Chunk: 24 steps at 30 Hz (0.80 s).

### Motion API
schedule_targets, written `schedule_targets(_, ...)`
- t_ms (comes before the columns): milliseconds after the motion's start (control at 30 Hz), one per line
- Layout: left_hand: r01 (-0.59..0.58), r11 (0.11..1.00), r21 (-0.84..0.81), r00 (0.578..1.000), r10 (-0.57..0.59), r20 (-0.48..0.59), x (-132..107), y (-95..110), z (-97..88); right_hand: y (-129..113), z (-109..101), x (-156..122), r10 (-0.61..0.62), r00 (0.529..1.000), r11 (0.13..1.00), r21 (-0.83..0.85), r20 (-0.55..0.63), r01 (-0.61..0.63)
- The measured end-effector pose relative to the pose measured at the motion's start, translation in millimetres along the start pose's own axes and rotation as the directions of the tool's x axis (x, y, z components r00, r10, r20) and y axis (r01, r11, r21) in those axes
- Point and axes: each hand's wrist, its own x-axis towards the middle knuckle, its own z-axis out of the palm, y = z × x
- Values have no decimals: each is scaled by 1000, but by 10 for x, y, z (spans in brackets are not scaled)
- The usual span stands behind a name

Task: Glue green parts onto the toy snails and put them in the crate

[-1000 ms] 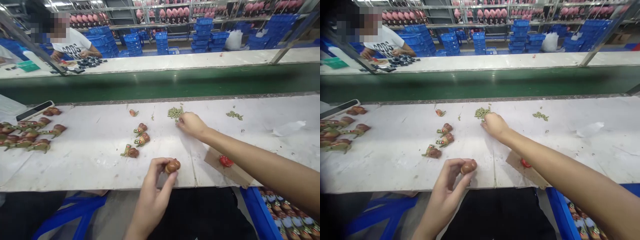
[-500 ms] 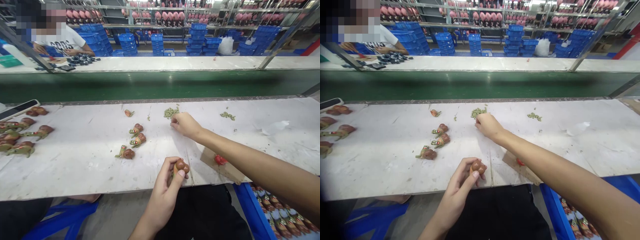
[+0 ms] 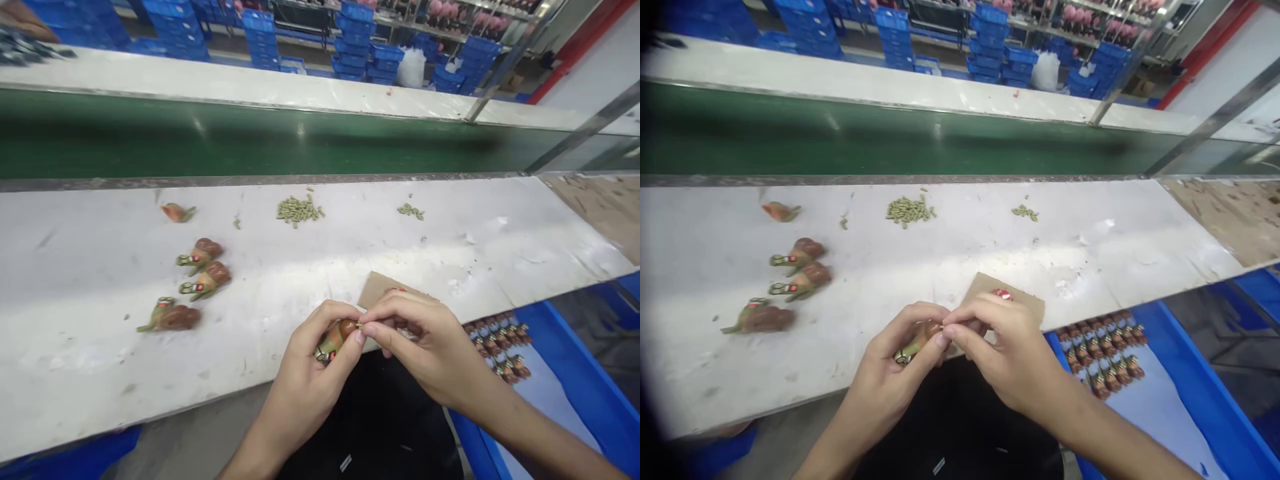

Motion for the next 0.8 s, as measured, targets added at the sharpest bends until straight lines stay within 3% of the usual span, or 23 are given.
schedule_targets(233, 9, 1000, -3, 996, -9, 93, 47, -16, 235, 188, -35, -311, 180, 977, 946, 291, -116, -140)
schedule_targets(467, 67, 998, 14, 992, -68, 103, 33, -125, 382, 376, -18, -432, 157, 957, 923, 380, -243, -54)
schedule_targets(567, 178, 984, 25, 983, -179, 50, 7, -199, 396, 401, -85, -402, 114, 940, 969, 244, -321, -34)
schedule_targets(667, 226, 972, 62, 971, -230, 63, 14, -232, 377, 401, -260, -326, -30, 921, 996, -92, -389, -6)
schedule_targets(800, 143, 985, 95, 979, -155, 130, 45, -231, 350, 422, -477, -205, -200, 947, 901, -426, -250, 78)
